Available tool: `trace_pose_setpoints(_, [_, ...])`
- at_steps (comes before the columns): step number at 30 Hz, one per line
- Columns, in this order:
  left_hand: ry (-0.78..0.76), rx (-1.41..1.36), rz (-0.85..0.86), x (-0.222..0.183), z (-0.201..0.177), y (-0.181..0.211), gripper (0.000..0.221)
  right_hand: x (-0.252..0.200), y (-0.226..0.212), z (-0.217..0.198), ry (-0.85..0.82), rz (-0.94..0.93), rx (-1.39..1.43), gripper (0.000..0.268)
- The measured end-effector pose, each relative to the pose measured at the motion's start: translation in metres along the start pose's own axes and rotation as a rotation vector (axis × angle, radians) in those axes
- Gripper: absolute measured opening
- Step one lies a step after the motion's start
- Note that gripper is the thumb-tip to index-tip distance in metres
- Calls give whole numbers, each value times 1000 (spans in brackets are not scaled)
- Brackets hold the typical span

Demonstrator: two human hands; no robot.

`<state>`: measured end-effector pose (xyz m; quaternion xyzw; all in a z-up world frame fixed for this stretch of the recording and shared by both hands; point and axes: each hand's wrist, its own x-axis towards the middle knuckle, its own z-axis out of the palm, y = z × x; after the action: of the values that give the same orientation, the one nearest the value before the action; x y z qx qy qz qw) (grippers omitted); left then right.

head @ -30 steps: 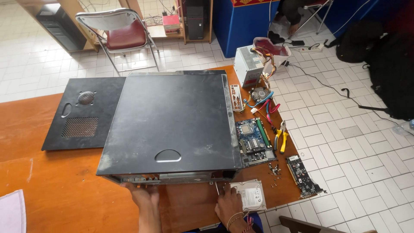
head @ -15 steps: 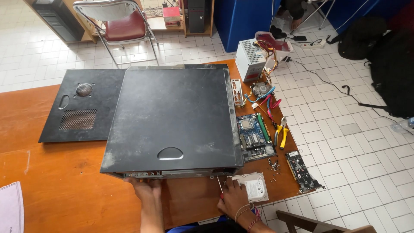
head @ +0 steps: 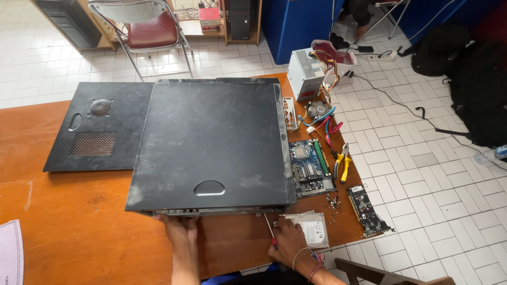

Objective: Using a screwdriver to remove screws and then sliding off the side panels of a desktop computer case.

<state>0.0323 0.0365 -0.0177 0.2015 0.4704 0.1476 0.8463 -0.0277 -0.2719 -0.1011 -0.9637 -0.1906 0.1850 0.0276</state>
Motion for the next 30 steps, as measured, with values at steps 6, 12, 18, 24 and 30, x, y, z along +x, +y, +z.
trace_pose_setpoints(6, [79,177,83,-7,-13,-3,77,-2,-2,-8,54,-26,105,39])
trace_pose_setpoints(12, [228,265,70,-13,-4,-4,70,-2,-27,-39,-213,91,102,27])
trace_pose_setpoints(18, [291,236,64,-19,-9,-10,65,-20,-43,-76,-232,156,506,19])
trace_pose_setpoints(24, [453,153,96,-13,-27,-16,65,-40,-15,-55,-94,24,818,26])
trace_pose_setpoints(30, [399,157,12,-32,-23,-15,50,-49,-11,-71,240,-41,953,20])
